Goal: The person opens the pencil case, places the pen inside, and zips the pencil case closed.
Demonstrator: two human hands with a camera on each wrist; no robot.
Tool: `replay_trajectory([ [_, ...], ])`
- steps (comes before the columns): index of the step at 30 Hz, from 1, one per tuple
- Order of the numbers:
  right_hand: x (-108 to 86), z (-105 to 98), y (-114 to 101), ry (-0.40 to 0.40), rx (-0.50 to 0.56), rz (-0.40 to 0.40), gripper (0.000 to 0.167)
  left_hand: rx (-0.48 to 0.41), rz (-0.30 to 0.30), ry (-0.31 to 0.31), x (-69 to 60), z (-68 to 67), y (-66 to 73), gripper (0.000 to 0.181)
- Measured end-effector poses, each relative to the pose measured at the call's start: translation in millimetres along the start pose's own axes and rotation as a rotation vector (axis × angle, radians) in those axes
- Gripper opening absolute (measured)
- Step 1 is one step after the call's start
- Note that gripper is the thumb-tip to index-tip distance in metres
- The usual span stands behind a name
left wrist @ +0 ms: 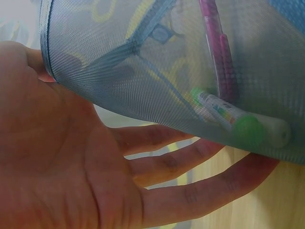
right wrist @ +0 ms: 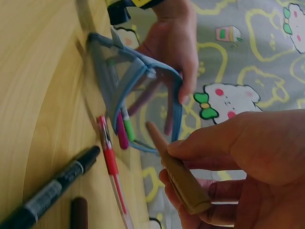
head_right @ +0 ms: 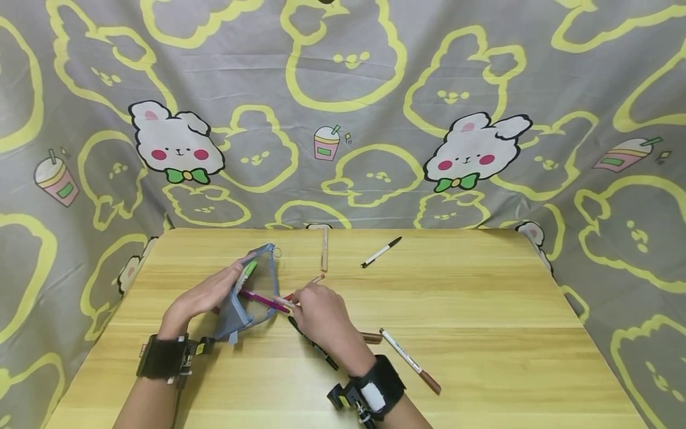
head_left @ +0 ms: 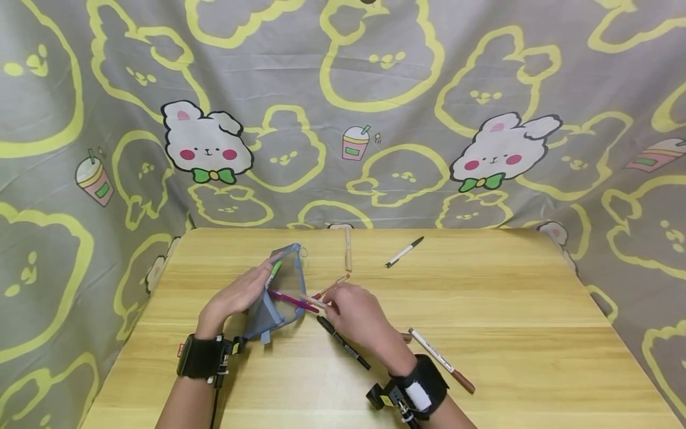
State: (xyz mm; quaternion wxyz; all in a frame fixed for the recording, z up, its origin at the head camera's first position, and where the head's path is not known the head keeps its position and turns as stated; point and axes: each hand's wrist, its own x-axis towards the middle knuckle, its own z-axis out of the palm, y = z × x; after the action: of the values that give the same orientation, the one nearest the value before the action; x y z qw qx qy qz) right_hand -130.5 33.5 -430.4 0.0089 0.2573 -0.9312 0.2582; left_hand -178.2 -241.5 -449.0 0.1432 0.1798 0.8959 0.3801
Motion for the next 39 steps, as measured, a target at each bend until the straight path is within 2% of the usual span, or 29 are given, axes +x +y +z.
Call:
replay_trajectory([
  [11, 28.6, 17.9, -22.4, -0.041, -0.128, -0.091, 0.007, -0.01, -0.034, 0.001, -1.7, -0.9, -0.1, 0.06],
  [16, 40.0, 26.5, -26.9, -0.055, -0.17, -0.085, 0.008, -0.025, -0.054, -0.011, -1.6, -1.9, 0.0, 0.059],
  [22, 51.3, 34.9, -34.0, -0.054, -0.254, -0.073, 0.019, -0.035, -0.081, -0.016, -2.4, -2.9, -0.5, 0.059],
  [25, 57.1, 39.3, -37.2, -0.043, -0.285, -0.05, 0.018, -0.044, -0.073, -0.022, -2.9, -2.9, -1.4, 0.059],
  [36, 85.6, 52.6, -48.2, 0.005, -0.173, 0.07, 0.012, -0.02, -0.039, -0.009, -1.8, -6.0, -2.7, 0.057],
  [39, 91.5, 55.6, -48.2, -0.012, -0.041, 0.106, 0.017, -0.02, -0.045, -0.011, -1.9, -5.8, -3.2, 0.057],
])
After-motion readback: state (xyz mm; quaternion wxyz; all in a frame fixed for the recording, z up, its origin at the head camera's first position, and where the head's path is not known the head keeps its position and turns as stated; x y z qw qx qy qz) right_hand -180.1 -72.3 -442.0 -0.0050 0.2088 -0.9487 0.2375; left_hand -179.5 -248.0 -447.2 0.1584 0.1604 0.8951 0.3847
